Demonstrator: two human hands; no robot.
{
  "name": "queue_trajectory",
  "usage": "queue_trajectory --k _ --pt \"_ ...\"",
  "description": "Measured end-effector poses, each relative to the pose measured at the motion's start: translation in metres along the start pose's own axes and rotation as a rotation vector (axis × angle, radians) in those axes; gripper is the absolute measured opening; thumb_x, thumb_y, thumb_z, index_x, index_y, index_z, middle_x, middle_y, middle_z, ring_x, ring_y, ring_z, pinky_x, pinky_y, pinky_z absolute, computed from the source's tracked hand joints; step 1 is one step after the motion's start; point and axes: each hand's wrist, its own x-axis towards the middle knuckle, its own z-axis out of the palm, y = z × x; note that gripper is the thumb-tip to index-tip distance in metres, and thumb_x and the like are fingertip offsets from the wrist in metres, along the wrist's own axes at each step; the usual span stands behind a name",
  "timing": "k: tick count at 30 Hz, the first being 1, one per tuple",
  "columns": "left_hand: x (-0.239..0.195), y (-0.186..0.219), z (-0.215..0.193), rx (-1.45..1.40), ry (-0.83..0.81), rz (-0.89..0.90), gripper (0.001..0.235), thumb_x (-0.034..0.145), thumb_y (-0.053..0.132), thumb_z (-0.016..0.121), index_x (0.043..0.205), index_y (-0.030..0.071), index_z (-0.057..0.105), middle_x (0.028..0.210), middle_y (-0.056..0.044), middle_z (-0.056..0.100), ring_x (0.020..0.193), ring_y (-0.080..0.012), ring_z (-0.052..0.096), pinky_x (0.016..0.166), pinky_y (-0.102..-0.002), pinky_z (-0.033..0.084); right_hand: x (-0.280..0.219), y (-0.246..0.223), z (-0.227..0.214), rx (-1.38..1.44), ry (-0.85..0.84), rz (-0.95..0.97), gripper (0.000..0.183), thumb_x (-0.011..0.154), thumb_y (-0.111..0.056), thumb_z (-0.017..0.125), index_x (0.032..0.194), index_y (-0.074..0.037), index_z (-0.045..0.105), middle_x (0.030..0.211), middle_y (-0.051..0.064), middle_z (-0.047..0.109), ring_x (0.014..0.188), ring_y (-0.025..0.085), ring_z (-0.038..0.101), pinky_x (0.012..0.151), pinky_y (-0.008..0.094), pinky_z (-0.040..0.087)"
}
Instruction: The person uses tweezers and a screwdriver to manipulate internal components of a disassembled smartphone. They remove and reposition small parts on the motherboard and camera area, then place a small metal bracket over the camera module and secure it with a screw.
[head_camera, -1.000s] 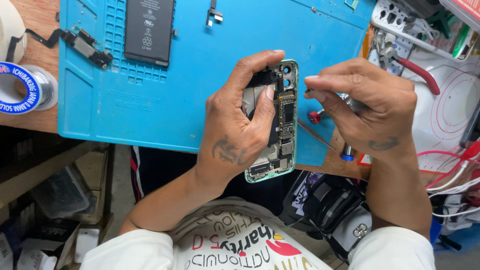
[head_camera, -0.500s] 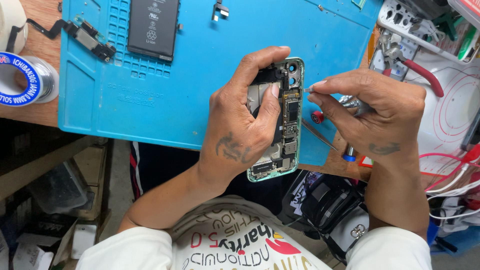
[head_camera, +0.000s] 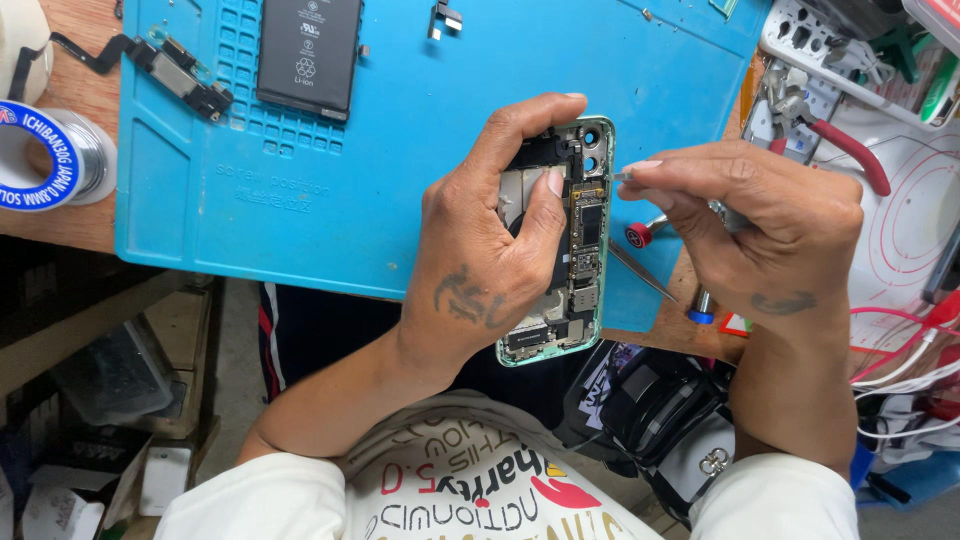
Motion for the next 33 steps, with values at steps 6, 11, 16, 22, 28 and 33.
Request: queue_trajectory --k 6,11,16,22,28,33 --pt "0.0 0.003 0.0 -0.006 0.026 0.011 0.033 0.108 0.0 0.057 0.14 0.007 0.056 0.126 -0.009 0.072 0.107 -0.013 0.074 0.094 -0.026 0.062 -0.002 0.002 -0.001 -0.015 0.025 -0.034 0.018 0.088 0.018 0.075 0.101 0.007 0.069 0.093 0.02 0.071 0.082 0.022 0.072 0.069 0.03 0.059" --pt "0.005 0.01 -0.002 0.041 0.05 0.047 0.045 0.103 -0.002 0.055 0.146 0.006 0.05 0.136 -0.012 0.067 0.119 -0.0167 0.07 0.104 -0.03 0.058 -0.009 0.004 0.009 0.166 0.158 0.071 0.023 0.093 0.016 0.076 0.109 0.004 0.067 0.1 0.016 0.07 0.088 0.017 0.07 0.073 0.024 0.056" --pt "0.006 0.017 -0.005 -0.03 0.014 -0.172 0.063 0.096 -0.006 0.05 0.156 0.008 0.038 0.151 -0.011 0.059 0.08 -0.0185 0.063 0.067 -0.029 0.054 -0.013 0.005 0.014 -0.044 0.219 0.034 0.021 0.088 0.018 0.074 0.104 0.004 0.07 0.097 0.017 0.068 0.08 0.018 0.066 0.063 0.026 0.051" --pt "0.007 0.016 -0.005 -0.209 -0.049 -0.018 0.069 0.097 -0.013 0.042 0.16 0.005 0.022 0.164 -0.013 0.035 0.136 -0.0159 0.057 0.116 -0.03 0.053 -0.014 0.005 0.021 -0.015 0.193 0.03 0.017 0.102 0.011 0.072 0.114 0.0 0.072 0.101 0.011 0.065 0.085 0.014 0.066 0.072 0.024 0.055" --pt "-0.013 0.009 -0.001 -0.356 -0.006 -0.074 0.071 0.1 -0.013 0.041 0.164 0.005 0.016 0.148 -0.018 0.046 0.132 -0.0183 0.054 0.121 -0.031 0.044 -0.011 0.002 0.02 0.069 0.202 0.055 0.018 0.101 0.013 0.071 0.115 0.002 0.069 0.105 0.012 0.063 0.086 0.015 0.067 0.072 0.024 0.056" --pt "-0.047 0.001 0.007 -0.428 0.11 0.008 0.072 0.11 -0.01 0.042 0.169 0.007 0.005 0.151 -0.016 0.042 0.136 -0.0188 0.048 0.124 -0.034 0.037 -0.015 0.0 0.026 0.28 0.213 0.07 0.018 0.099 0.014 0.07 0.112 0.004 0.063 0.106 0.012 0.063 0.088 0.014 0.067 0.077 0.024 0.059"
